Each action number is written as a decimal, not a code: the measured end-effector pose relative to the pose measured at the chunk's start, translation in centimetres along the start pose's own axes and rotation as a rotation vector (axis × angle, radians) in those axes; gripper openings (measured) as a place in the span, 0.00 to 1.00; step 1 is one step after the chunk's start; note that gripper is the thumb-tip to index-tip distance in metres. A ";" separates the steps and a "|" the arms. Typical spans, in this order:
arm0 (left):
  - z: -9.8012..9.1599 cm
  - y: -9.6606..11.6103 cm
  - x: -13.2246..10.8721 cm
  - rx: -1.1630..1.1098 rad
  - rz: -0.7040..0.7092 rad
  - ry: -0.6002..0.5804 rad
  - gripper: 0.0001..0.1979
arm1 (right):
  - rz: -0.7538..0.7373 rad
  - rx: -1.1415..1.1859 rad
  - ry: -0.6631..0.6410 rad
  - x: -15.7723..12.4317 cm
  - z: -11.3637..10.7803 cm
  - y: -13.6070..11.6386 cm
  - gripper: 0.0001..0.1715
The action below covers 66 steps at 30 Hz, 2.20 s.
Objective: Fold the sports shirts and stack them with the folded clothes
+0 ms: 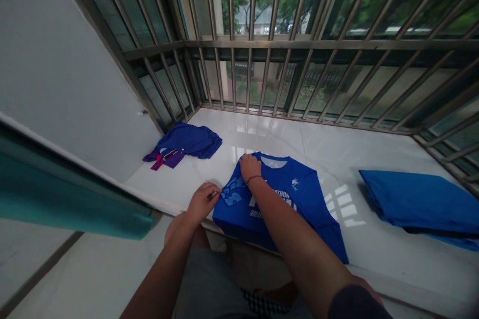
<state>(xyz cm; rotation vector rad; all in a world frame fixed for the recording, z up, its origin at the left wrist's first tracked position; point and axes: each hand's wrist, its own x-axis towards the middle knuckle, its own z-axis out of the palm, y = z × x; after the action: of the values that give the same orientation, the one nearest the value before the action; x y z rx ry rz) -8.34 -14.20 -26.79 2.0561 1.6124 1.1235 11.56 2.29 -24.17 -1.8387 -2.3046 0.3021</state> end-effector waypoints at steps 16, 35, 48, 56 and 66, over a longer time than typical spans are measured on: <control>2.9 3.7 3.7 0.245 0.167 -0.171 0.20 | -0.011 0.014 0.013 -0.3 -1.0 -0.5 0.22; 10.4 4.2 11.3 0.519 -0.018 -0.368 0.36 | 0.021 -0.106 0.138 -19.2 -4.3 19.6 0.34; 9.9 3.1 11.3 0.499 0.003 -0.412 0.34 | 0.051 -0.075 0.003 -20.3 -3.6 19.6 0.38; 8.6 1.4 17.6 0.484 -0.166 -0.281 0.26 | 0.275 -0.109 0.046 -12.5 -9.6 21.0 0.27; 7.6 -1.6 25.1 0.423 -0.285 -0.501 0.15 | 0.368 -0.102 -0.226 -3.6 -11.8 27.4 0.09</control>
<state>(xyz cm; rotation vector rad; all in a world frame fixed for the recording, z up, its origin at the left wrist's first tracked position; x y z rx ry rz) -2.23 11.11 -22.94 2.0258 1.8891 0.1524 41.15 5.27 -20.12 -2.3926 -2.1355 0.4714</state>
